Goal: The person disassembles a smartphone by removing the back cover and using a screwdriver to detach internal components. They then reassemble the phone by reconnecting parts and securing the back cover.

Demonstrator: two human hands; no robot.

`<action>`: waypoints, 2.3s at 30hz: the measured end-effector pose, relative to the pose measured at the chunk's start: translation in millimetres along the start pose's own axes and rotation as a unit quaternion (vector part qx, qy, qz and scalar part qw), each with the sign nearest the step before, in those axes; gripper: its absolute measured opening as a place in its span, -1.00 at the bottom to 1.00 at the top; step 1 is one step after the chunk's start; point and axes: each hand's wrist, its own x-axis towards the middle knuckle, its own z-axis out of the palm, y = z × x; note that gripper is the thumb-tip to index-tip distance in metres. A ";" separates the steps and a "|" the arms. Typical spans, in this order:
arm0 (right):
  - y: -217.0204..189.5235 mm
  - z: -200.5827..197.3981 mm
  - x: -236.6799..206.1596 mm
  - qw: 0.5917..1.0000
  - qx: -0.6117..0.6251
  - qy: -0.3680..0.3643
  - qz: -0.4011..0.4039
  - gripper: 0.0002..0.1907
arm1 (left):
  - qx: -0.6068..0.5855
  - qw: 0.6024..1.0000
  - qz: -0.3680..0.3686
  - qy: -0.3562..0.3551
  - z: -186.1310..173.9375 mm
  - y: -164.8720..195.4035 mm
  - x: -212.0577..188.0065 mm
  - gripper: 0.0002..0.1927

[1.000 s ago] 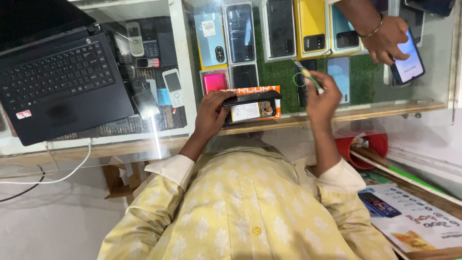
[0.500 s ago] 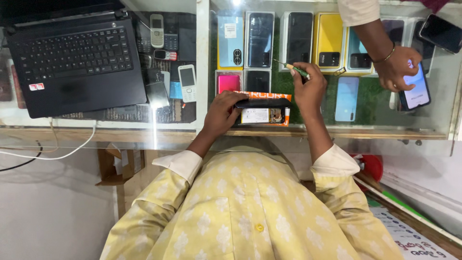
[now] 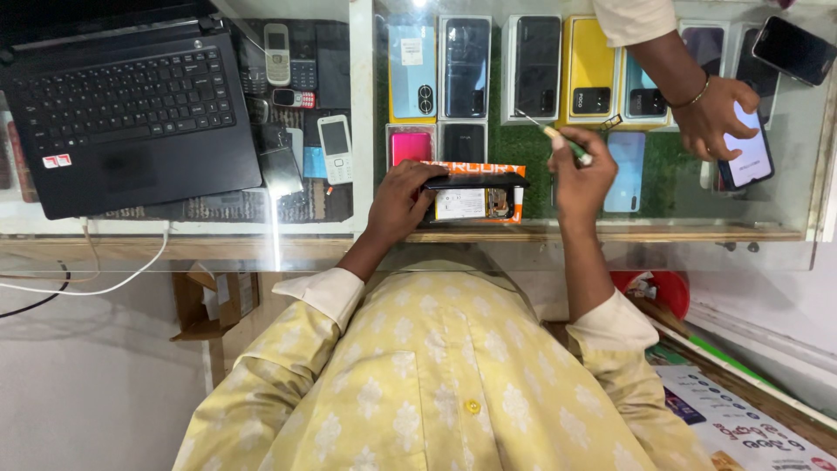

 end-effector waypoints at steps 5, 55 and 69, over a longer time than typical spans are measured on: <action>9.4 -24.1 -32.3 0.982 0.166 0.067 0.055 -0.85 | 0.011 1.000 0.026 0.009 1.5 -1.8 0.3 -0.68; 51.1 -42.6 -141.6 0.996 -0.052 -0.023 -0.063 -0.86 | 0.015 1.000 0.006 0.003 13.5 -7.9 -6.6 -0.71; 49.2 -42.3 -141.5 0.996 -0.068 -0.022 -0.056 -0.84 | 0.015 1.000 0.012 0.005 14.7 -8.3 -5.8 -0.71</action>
